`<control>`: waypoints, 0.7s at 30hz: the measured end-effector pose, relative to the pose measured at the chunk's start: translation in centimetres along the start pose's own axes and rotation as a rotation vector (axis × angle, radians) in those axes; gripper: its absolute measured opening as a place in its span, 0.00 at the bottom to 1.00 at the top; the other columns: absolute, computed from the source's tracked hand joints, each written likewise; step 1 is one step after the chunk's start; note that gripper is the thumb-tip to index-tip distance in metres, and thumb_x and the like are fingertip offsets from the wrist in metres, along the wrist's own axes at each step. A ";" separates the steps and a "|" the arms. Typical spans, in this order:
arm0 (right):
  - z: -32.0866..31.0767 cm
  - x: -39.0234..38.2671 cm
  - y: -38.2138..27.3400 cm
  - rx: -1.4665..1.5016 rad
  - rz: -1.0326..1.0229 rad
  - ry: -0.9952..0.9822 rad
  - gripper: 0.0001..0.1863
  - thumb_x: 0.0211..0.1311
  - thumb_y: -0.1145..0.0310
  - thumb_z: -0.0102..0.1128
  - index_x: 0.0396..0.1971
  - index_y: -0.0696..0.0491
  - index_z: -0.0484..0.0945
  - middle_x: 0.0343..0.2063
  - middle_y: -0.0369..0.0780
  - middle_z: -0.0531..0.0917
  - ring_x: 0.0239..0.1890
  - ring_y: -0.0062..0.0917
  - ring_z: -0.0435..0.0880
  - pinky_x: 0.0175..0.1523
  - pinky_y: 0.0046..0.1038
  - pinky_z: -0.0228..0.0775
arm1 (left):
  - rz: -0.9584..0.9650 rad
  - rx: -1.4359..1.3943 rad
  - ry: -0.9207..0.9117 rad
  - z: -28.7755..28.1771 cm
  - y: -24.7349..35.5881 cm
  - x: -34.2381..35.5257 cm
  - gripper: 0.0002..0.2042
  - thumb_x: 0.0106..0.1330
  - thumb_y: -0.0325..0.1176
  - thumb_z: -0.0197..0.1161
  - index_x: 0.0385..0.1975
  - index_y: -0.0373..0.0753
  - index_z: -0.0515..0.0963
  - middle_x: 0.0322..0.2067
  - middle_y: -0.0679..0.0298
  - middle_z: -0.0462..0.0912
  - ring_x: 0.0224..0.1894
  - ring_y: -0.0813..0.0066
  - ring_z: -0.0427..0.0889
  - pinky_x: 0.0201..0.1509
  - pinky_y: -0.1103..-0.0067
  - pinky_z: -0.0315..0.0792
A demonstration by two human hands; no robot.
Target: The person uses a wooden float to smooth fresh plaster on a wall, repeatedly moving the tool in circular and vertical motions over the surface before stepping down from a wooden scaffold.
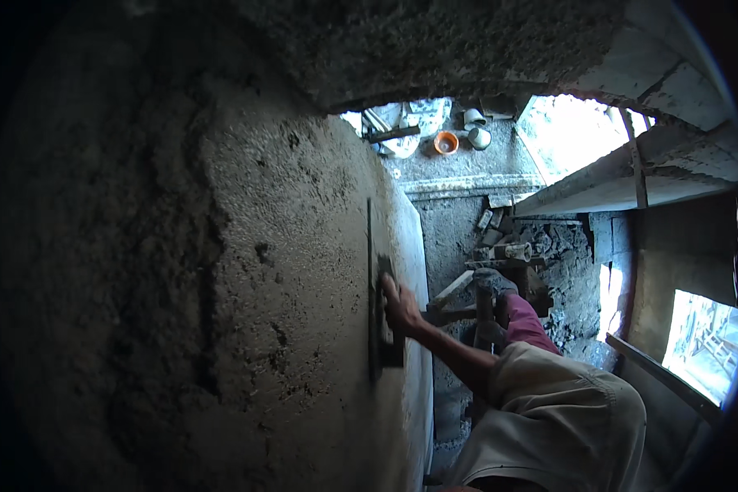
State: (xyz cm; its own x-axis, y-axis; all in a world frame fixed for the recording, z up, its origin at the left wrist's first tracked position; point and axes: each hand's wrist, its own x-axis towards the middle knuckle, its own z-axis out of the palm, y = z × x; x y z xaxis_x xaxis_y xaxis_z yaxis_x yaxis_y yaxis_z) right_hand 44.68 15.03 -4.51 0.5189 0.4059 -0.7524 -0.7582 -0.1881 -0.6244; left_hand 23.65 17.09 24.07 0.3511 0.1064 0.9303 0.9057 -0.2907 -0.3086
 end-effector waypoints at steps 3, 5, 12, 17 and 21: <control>1.7 -5.1 1.7 0.052 0.015 -0.057 0.26 0.64 0.38 0.43 0.33 0.50 0.69 0.13 0.32 0.65 0.11 0.18 0.65 0.15 0.27 0.58 | -0.010 0.025 0.010 -0.6 -0.8 -0.1 0.31 0.65 0.53 0.53 0.56 0.29 0.66 0.55 0.44 0.67 0.58 0.46 0.63 0.60 0.53 0.54; 2.6 -6.8 -1.0 -0.023 -0.295 -0.064 0.25 0.65 0.40 0.45 0.34 0.51 0.69 0.13 0.31 0.65 0.11 0.18 0.64 0.15 0.26 0.58 | -0.016 0.033 0.009 -1.2 -1.5 -0.1 0.31 0.65 0.53 0.53 0.55 0.29 0.66 0.55 0.44 0.67 0.57 0.46 0.63 0.60 0.53 0.54; 2.3 -5.0 -8.8 -0.072 -0.342 -0.019 0.30 0.62 0.37 0.46 0.29 0.55 0.69 0.12 0.35 0.67 0.12 0.19 0.67 0.16 0.28 0.61 | -0.057 -0.003 -0.011 -2.0 -1.7 -0.2 0.31 0.64 0.52 0.53 0.55 0.29 0.67 0.54 0.44 0.67 0.57 0.46 0.64 0.59 0.54 0.55; 3.8 -14.6 -6.4 0.002 -0.463 -0.079 0.26 0.65 0.41 0.47 0.32 0.53 0.70 0.14 0.31 0.68 0.13 0.16 0.66 0.17 0.24 0.59 | -0.079 -0.024 0.000 -3.1 -2.1 0.5 0.30 0.64 0.52 0.53 0.54 0.29 0.67 0.53 0.44 0.68 0.56 0.46 0.64 0.59 0.54 0.56; 4.7 -14.2 -16.2 -0.004 -0.470 -0.226 0.26 0.66 0.41 0.45 0.34 0.52 0.70 0.14 0.31 0.67 0.13 0.15 0.66 0.16 0.22 0.59 | -0.114 -0.011 -0.004 -4.2 -3.1 0.1 0.30 0.64 0.52 0.53 0.54 0.29 0.67 0.53 0.44 0.68 0.56 0.46 0.65 0.58 0.54 0.56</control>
State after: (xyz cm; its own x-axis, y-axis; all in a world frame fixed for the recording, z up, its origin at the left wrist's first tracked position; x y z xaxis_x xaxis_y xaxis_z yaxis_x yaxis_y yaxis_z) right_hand 47.75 16.49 17.29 0.7048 0.6298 -0.3265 -0.4618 0.0580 -0.8851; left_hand 19.87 14.02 25.98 0.2468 0.1429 0.9585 0.9372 -0.2867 -0.1986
